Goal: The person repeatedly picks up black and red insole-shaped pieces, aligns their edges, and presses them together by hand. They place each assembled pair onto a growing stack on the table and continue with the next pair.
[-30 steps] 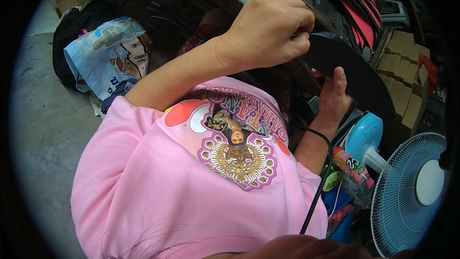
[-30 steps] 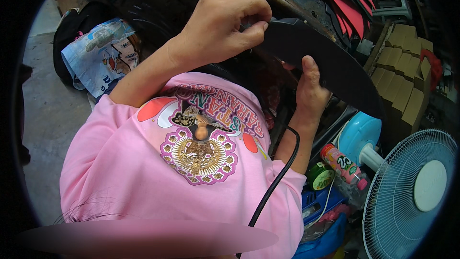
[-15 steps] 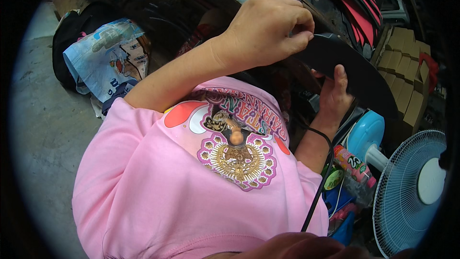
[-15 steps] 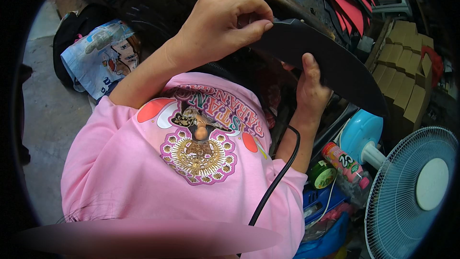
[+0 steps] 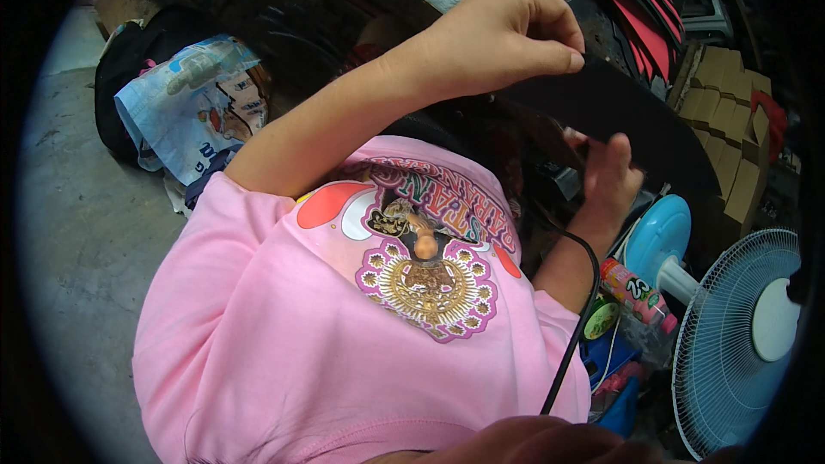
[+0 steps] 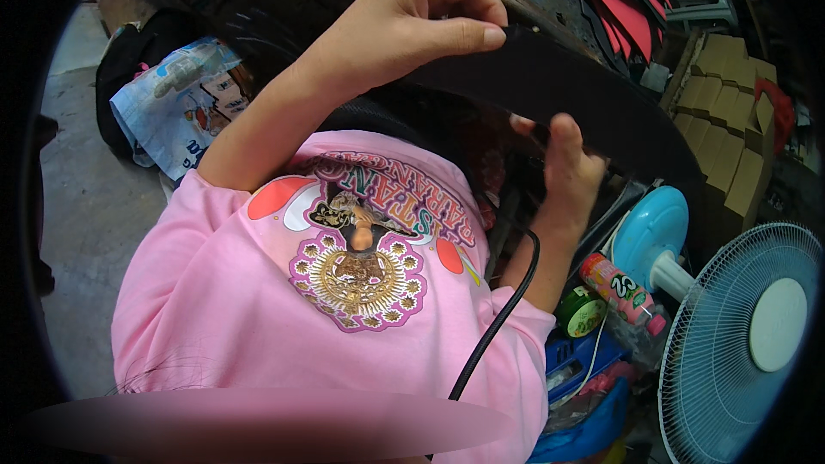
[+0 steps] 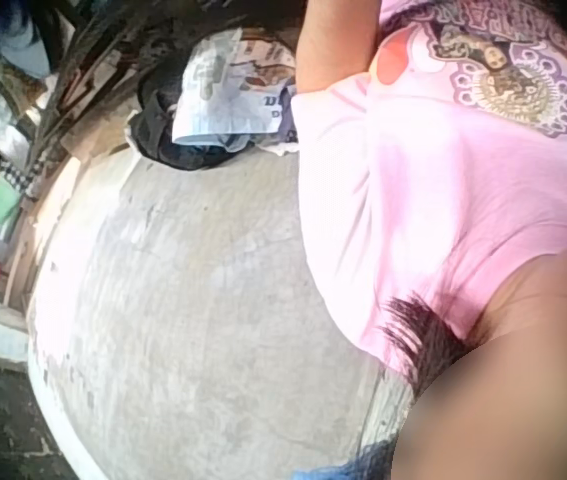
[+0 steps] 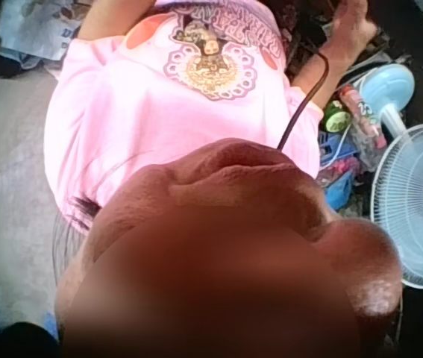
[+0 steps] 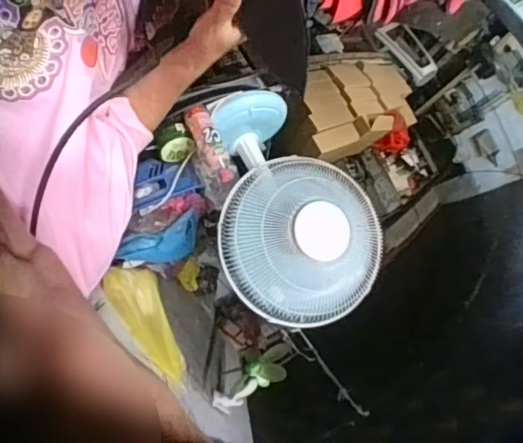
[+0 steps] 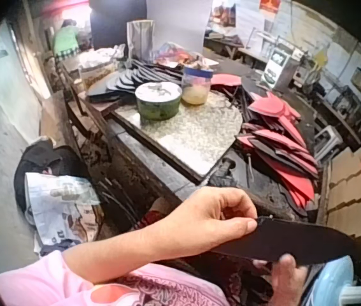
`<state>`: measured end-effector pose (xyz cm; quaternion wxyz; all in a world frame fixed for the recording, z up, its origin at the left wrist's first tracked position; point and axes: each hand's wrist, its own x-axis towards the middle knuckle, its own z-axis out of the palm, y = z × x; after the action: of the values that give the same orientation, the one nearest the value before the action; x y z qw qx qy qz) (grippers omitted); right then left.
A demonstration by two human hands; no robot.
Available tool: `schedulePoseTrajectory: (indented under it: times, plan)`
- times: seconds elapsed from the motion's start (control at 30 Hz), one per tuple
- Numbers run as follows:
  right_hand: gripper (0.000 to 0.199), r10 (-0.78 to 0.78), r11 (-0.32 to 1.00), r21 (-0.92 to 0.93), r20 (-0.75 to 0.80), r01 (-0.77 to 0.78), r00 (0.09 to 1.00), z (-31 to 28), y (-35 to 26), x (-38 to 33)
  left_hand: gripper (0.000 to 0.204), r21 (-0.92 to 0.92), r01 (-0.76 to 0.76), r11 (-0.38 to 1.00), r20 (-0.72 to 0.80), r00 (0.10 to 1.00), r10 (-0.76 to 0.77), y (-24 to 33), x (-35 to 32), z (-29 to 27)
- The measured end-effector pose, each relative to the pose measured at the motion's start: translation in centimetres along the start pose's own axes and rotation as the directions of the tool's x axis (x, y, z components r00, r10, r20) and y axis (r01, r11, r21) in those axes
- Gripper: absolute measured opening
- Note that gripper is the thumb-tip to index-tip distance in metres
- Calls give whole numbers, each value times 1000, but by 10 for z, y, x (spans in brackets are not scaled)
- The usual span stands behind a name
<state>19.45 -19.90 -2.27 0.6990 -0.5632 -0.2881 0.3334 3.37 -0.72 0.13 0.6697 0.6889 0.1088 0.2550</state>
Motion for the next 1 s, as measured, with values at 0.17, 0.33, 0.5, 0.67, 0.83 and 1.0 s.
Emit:
schedulePoseTrajectory:
  times: [0.17, 0.33, 0.5, 0.67, 0.83, 1.0]
  plan:
    - [42, 463, 798, -558, 325, -228, 825, -13, -76, -3, 22, 168, -109, 980, -147, 980, 134, -6, 8, -4]
    - [34, -186, 877, -196, 703, 438, 686, 1, -101, 7, 23, 193, -101, 976, -125, 984, 127, -6, 11, -1]
    - [79, -420, 901, 409, 731, 147, 538, 8, -105, 25, 24, 276, -165, 947, -163, 963, 215, 0, 7, -3]
    - [62, -525, 771, -123, 433, 625, 733, 32, -97, 27, 23, 243, -175, 954, -111, 972, 206, 0, 4, -3]
    - [26, -503, 246, -645, 553, 724, 664, 49, -70, 44, 12, 436, -383, 814, 62, 916, 397, 5, 1, 1]
    - [14, -416, 235, -606, 644, 760, 642, 51, -68, 47, 11, 321, -323, 890, 12, 942, 337, 9, 0, 3]
